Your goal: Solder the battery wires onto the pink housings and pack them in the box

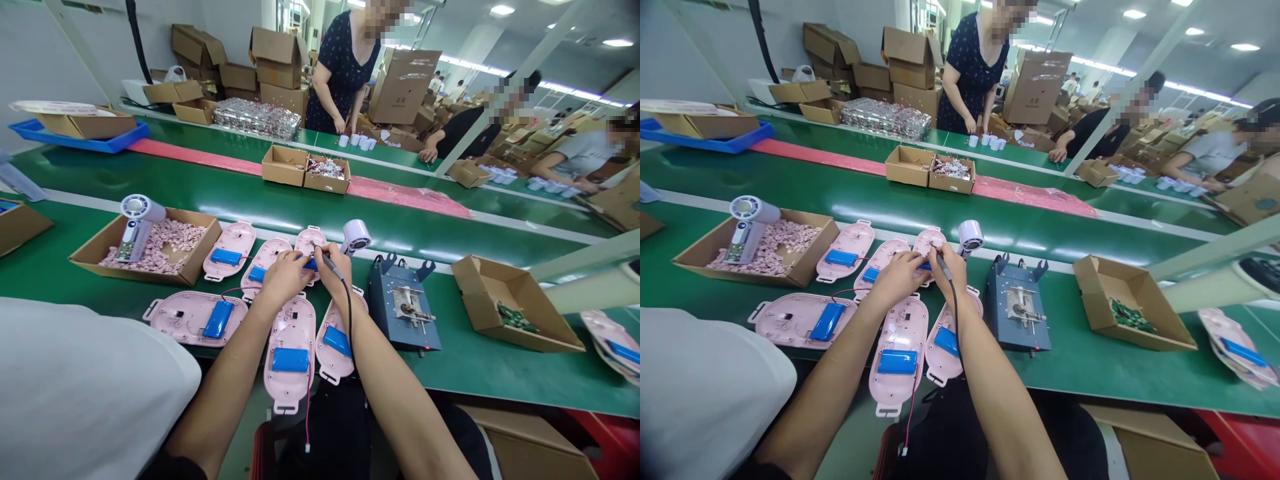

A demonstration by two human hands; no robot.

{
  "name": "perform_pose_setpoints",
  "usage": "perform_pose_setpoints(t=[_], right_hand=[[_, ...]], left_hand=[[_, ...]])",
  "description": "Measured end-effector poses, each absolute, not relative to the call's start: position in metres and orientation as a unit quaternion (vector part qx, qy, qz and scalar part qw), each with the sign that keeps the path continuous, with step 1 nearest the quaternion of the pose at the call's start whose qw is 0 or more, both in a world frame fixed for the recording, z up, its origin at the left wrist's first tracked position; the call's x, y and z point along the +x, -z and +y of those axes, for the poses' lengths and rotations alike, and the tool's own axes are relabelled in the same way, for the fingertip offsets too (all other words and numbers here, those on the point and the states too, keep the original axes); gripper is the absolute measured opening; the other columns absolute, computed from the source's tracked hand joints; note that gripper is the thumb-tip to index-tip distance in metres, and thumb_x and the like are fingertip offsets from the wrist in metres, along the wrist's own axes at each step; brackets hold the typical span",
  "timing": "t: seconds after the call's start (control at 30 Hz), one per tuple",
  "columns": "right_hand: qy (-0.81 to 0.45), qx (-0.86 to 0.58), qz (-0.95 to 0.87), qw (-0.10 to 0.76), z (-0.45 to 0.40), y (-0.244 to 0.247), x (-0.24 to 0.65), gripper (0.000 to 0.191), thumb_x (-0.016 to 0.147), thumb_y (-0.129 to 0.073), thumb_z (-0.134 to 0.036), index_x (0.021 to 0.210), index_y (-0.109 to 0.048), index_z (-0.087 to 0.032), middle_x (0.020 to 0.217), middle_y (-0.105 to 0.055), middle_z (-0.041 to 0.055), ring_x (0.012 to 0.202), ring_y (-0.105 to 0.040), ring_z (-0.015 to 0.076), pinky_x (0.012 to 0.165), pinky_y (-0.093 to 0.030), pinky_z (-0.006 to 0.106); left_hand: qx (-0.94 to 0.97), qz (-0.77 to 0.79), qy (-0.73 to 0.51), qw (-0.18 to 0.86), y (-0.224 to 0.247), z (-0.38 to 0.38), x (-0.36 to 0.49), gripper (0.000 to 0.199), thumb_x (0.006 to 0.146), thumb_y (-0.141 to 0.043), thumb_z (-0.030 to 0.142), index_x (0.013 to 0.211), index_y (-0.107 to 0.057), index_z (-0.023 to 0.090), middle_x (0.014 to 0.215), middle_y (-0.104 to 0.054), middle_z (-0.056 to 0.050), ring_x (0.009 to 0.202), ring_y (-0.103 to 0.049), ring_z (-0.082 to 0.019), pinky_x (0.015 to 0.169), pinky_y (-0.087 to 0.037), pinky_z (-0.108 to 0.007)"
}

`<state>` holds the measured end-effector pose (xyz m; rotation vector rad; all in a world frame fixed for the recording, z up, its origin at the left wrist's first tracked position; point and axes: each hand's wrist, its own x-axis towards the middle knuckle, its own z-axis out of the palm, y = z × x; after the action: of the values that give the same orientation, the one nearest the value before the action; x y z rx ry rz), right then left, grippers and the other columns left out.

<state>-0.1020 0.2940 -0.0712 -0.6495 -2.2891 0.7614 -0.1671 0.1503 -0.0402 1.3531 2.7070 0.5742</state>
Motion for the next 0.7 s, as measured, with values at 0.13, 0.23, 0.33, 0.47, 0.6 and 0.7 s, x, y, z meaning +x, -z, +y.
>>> perform_pose_setpoints(t=[0.13,0.23,0.33,0.47,0.6,0.7], right_hand=[[-0.291,-0.243,-0.872,0.311,0.2953,0.0717,-0.1029,0.028,0.096,-0.049,-0.052,0.089,-0.059,-0.026,0.083,-0.073,0.0016,0.079,-0.070,0.0238,0.069,-0.047,0.031],[-0.291,-0.245,-0.872,0.309,0.2953,0.0713,-0.1026,0.028,0.096,-0.048,-0.052,0.090,-0.059,-0.026,0.085,-0.074,0.0026,0.082,-0.070,0.0246,0.070,-0.048,0.032],[-0.291,-0.249,-0.871,0.307,0.2948,0.0714,-0.1016,0.028,0.096,-0.048,-0.051,0.090,-0.059,-0.026,0.086,-0.074,0.0031,0.083,-0.071,0.0247,0.071,-0.049,0.032],[-0.292,-0.253,-0.871,0.304,0.2947,0.0723,-0.1012,0.027,0.096,-0.049,-0.050,0.090,-0.059,-0.026,0.085,-0.074,0.0026,0.083,-0.071,0.0248,0.072,-0.049,0.032],[-0.293,-0.253,-0.870,0.305,0.2956,0.0727,-0.1020,0.028,0.096,-0.049,-0.051,0.090,-0.059,-0.026,0.085,-0.073,0.0026,0.083,-0.071,0.0251,0.071,-0.048,0.032],[-0.296,-0.252,-0.869,0.306,0.2965,0.0733,-0.1024,0.029,0.096,-0.047,-0.052,0.091,-0.059,-0.026,0.085,-0.073,0.0025,0.083,-0.071,0.0248,0.071,-0.048,0.032]], left_hand=[[0.438,0.875,-0.200,0.044,0.0401,0.1494,-0.1671,0.044,0.095,-0.062,0.034,0.137,-0.060,0.022,0.144,-0.056,-0.007,0.140,-0.042,-0.030,0.118,-0.043,-0.045],[0.443,0.870,-0.209,0.050,0.0387,0.1496,-0.1672,0.044,0.094,-0.063,0.031,0.136,-0.059,0.019,0.143,-0.057,-0.008,0.140,-0.042,-0.028,0.120,-0.041,-0.044],[0.445,0.868,-0.215,0.052,0.0376,0.1503,-0.1675,0.043,0.093,-0.065,0.030,0.133,-0.060,0.019,0.140,-0.058,-0.009,0.139,-0.044,-0.028,0.120,-0.041,-0.043],[0.440,0.869,-0.218,0.054,0.0381,0.1514,-0.1684,0.041,0.092,-0.065,0.030,0.131,-0.061,0.020,0.140,-0.059,-0.009,0.138,-0.045,-0.029,0.119,-0.041,-0.044],[0.439,0.870,-0.218,0.054,0.0409,0.1520,-0.1700,0.044,0.092,-0.066,0.031,0.134,-0.061,0.021,0.141,-0.058,-0.009,0.139,-0.043,-0.029,0.120,-0.041,-0.044],[0.437,0.871,-0.218,0.054,0.0430,0.1521,-0.1710,0.044,0.092,-0.065,0.033,0.134,-0.061,0.021,0.141,-0.058,-0.008,0.140,-0.043,-0.029,0.120,-0.041,-0.045]])
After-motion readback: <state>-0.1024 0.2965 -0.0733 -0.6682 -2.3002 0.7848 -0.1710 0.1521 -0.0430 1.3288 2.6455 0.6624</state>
